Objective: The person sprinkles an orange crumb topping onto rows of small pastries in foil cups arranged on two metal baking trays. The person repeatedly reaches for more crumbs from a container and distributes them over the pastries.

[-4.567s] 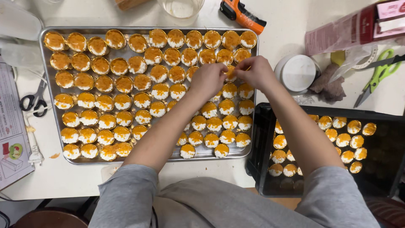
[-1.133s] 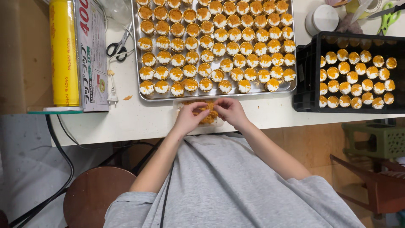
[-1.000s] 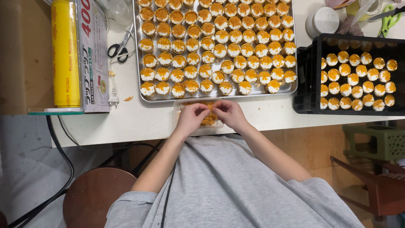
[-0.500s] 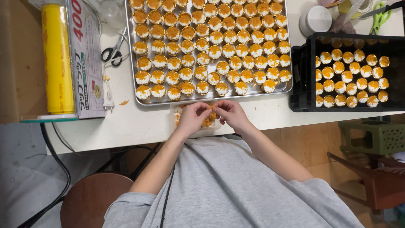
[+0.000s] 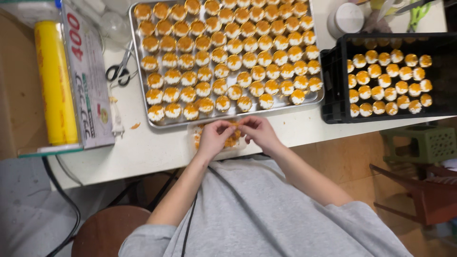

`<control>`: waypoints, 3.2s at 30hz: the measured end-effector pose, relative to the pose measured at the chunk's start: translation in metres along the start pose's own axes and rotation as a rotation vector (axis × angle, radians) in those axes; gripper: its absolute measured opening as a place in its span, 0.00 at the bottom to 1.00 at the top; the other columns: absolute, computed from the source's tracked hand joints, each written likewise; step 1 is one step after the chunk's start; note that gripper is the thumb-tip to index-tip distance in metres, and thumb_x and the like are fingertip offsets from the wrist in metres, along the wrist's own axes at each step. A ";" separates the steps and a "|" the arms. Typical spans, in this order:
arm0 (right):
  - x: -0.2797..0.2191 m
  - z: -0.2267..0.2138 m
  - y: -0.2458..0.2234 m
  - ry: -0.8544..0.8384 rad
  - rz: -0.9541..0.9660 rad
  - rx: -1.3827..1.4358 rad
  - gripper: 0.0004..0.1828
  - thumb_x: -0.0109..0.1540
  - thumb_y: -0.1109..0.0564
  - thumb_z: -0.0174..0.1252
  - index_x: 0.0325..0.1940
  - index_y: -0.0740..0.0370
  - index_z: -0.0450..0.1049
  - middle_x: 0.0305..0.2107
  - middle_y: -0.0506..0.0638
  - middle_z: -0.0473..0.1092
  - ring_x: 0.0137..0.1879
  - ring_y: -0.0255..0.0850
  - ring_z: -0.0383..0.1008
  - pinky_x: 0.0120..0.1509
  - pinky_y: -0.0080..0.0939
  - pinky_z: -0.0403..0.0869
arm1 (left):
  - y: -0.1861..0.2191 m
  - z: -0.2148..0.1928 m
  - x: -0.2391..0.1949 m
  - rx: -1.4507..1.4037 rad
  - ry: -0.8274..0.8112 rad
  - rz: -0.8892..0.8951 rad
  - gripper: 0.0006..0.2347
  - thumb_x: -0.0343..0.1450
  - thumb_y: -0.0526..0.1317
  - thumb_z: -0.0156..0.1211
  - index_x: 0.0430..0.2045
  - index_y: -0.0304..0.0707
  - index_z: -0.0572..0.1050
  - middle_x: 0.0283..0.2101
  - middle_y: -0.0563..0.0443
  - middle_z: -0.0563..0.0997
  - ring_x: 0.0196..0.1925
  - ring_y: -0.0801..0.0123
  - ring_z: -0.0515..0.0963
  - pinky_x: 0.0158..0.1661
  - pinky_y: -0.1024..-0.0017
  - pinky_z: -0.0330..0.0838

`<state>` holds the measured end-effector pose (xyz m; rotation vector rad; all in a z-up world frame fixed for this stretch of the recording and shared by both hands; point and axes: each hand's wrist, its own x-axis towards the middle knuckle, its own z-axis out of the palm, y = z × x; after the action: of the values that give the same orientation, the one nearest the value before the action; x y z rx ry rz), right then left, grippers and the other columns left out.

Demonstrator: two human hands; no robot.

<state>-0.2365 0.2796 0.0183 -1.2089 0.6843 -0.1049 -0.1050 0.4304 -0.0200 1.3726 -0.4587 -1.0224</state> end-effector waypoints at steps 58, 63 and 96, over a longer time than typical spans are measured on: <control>0.296 -0.392 -0.175 -0.019 -0.002 -0.719 0.07 0.59 0.58 0.63 0.38 0.65 0.80 0.25 0.45 0.75 0.32 0.30 0.72 0.39 0.32 0.73 | 0.101 0.245 0.442 1.032 -0.005 -0.056 0.08 0.67 0.44 0.62 0.32 0.43 0.83 0.35 0.42 0.84 0.41 0.51 0.83 0.41 0.54 0.76; 0.298 -0.393 -0.171 0.033 -0.014 -0.800 0.09 0.59 0.56 0.64 0.39 0.63 0.82 0.27 0.48 0.78 0.33 0.33 0.76 0.41 0.36 0.75 | 0.095 0.246 0.447 1.086 -0.002 -0.029 0.08 0.67 0.44 0.62 0.30 0.42 0.83 0.33 0.41 0.84 0.38 0.50 0.83 0.39 0.53 0.77; 0.282 -0.369 -0.198 0.053 -0.244 -1.294 0.10 0.58 0.53 0.63 0.43 0.47 0.84 0.34 0.49 0.74 0.36 0.45 0.78 0.42 0.48 0.76 | 0.093 0.225 0.449 1.453 -0.071 0.322 0.04 0.63 0.32 0.60 0.24 0.40 0.82 0.34 0.48 0.82 0.43 0.59 0.81 0.48 0.57 0.65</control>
<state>-0.1551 -0.2182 0.0057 -2.5366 0.6342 0.1375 -0.0190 -0.0726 -0.0148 2.3726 -1.6042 -0.3575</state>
